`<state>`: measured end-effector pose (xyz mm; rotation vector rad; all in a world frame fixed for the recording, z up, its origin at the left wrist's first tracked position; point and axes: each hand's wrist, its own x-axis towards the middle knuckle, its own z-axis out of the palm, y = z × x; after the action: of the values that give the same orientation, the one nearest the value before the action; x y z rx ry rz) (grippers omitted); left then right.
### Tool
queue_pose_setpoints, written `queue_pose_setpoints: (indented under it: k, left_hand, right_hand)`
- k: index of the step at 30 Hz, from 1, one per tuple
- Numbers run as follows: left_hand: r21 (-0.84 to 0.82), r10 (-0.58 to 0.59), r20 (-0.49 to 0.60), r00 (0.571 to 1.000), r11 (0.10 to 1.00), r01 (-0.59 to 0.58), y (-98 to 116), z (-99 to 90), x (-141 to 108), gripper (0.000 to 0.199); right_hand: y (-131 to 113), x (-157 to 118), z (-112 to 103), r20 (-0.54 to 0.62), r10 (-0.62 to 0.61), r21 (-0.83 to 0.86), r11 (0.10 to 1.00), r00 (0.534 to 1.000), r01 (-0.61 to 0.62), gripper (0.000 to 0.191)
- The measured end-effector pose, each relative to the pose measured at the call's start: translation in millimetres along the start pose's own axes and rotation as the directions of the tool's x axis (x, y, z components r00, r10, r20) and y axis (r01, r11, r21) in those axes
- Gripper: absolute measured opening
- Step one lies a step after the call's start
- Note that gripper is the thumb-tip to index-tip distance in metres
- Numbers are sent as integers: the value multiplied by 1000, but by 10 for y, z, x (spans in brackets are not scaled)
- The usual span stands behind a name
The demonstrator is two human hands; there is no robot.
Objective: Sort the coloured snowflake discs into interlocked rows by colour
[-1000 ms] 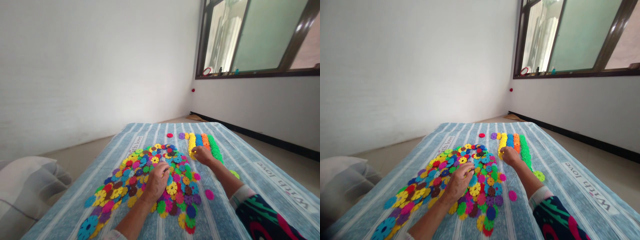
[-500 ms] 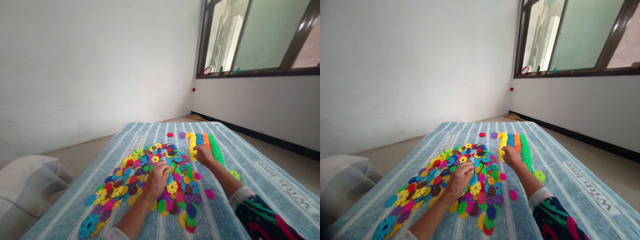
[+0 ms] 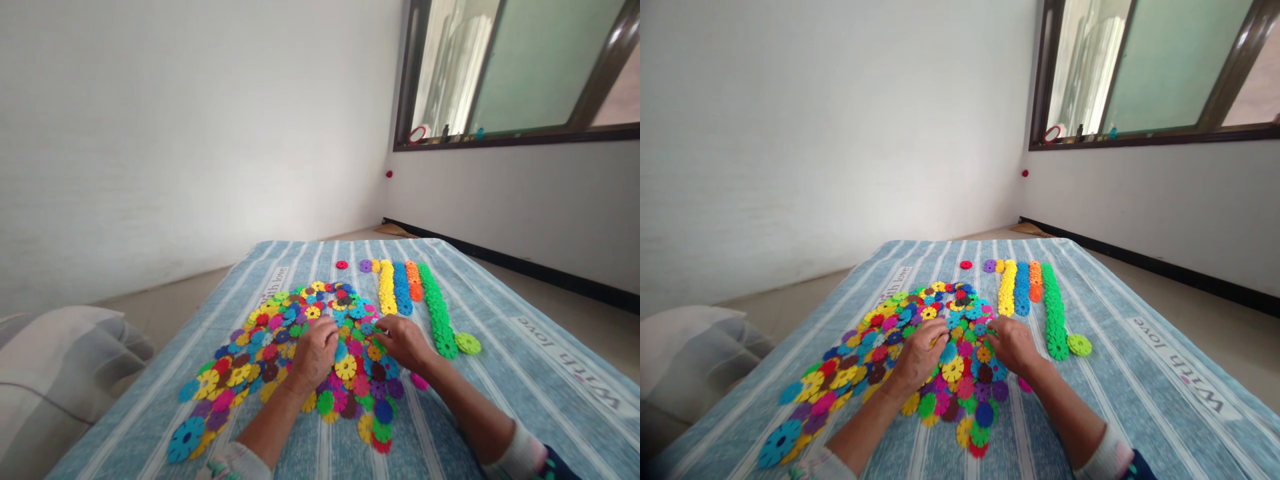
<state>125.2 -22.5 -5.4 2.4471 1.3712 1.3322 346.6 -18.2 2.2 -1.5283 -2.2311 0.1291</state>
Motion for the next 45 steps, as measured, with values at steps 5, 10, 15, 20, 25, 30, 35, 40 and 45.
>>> queue_pose_setpoints:
  k: [5,10,15,20,25,30,35,40,45]
  left_hand:
    - [42,15,58,998,999,-17,52,-29,2,16]
    - [62,108,91,990,992,-114,60,-30,0,12]
    - [96,192,115,975,974,-203,26,-14,-13,12]
    - [109,213,151,965,967,-230,52,-17,-19,10]
    - [111,201,191,961,968,-225,80,-21,-28,12]
    - [116,186,206,961,970,-212,83,-10,-39,11]
    - [123,165,192,967,974,-191,40,-14,-34,8]
    - [107,128,181,975,983,-149,-11,-49,-28,8]
    - [116,116,156,981,984,-135,-35,-49,-33,12]
  right_hand:
    - [-92,-78,54,-42,-16,16,1000,999,17,15]
    - [-136,-86,56,-92,-2,8,1000,996,3,17]
    - [-130,-162,10,-138,42,-6,999,990,-44,16]
    - [-95,-323,89,-195,148,91,987,970,-132,23]
    - [-157,-358,259,-178,183,262,956,967,-133,25]
    - [-309,-285,350,-235,167,399,915,958,-61,26]
    - [-462,-161,373,-201,244,539,836,949,-101,31]
    - [-470,-206,296,-186,233,552,829,955,-95,38]
    - [-361,-623,254,-143,-55,336,937,988,100,82]
